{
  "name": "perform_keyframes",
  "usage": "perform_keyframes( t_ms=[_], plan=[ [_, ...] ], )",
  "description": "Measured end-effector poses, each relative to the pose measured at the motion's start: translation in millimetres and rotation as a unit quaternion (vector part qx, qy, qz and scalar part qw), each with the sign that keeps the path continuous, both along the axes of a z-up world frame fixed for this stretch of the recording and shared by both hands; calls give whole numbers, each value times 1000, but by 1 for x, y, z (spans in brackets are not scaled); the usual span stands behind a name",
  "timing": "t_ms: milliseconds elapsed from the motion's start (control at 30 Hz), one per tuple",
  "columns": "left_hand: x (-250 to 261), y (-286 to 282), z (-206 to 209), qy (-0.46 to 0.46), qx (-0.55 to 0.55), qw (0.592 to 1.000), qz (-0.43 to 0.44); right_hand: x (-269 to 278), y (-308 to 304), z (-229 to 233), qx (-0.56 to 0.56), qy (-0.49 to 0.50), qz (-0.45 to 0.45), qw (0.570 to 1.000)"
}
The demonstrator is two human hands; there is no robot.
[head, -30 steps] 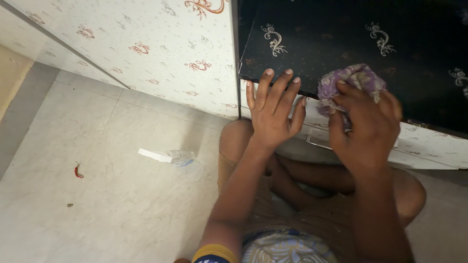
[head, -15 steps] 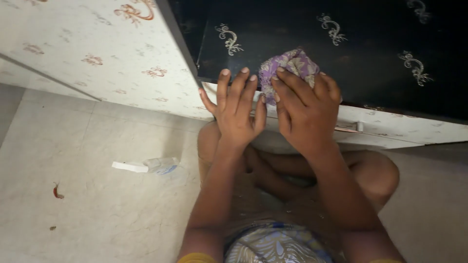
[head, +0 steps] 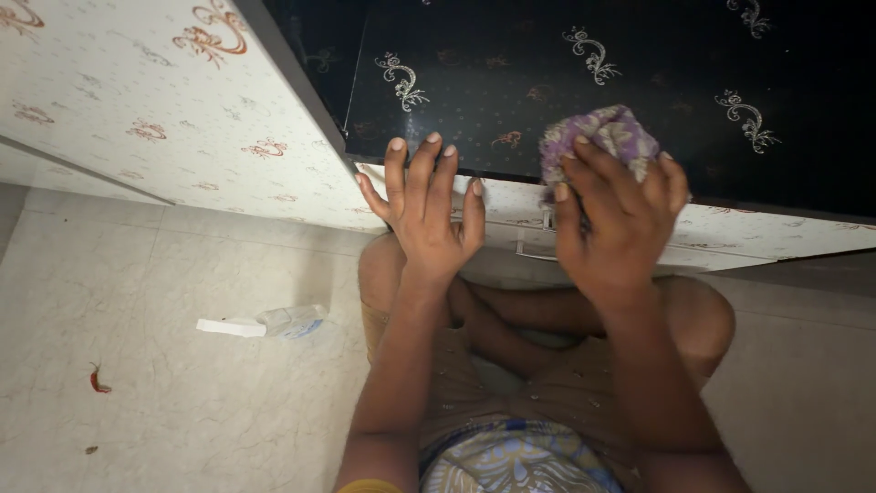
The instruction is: The person sits on the floor and wipes the exterior surfaces of a white and black cabinet using a purple cloth. They clean the top, sides, and front panels, including the drawer handles.
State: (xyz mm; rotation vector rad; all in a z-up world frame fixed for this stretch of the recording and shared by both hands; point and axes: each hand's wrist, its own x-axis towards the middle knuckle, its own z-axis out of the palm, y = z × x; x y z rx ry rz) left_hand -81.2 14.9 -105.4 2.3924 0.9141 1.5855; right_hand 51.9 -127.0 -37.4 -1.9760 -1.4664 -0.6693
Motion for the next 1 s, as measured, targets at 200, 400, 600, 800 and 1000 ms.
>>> perform_keyframes(
  t_ms=[200, 400, 600, 800, 1000],
  plan=[
    [13, -24, 18, 26, -1, 1000, 6, -6, 14, 8, 5, -1, 7, 1000],
    [34, -51, 19, 71, 12, 995, -61, 8, -4, 12, -3, 4, 32, 999],
    [42, -53, 12, 53, 13, 996, -68, 30, -33, 12, 12, 21, 8, 1000],
    [44, -49, 6, 62, 41, 996, -58, 63, -69, 7, 27, 30, -37, 999],
    [44, -48, 0, 66, 45, 995, -66, 101, -109, -5, 44, 68, -108, 991]
  ],
)
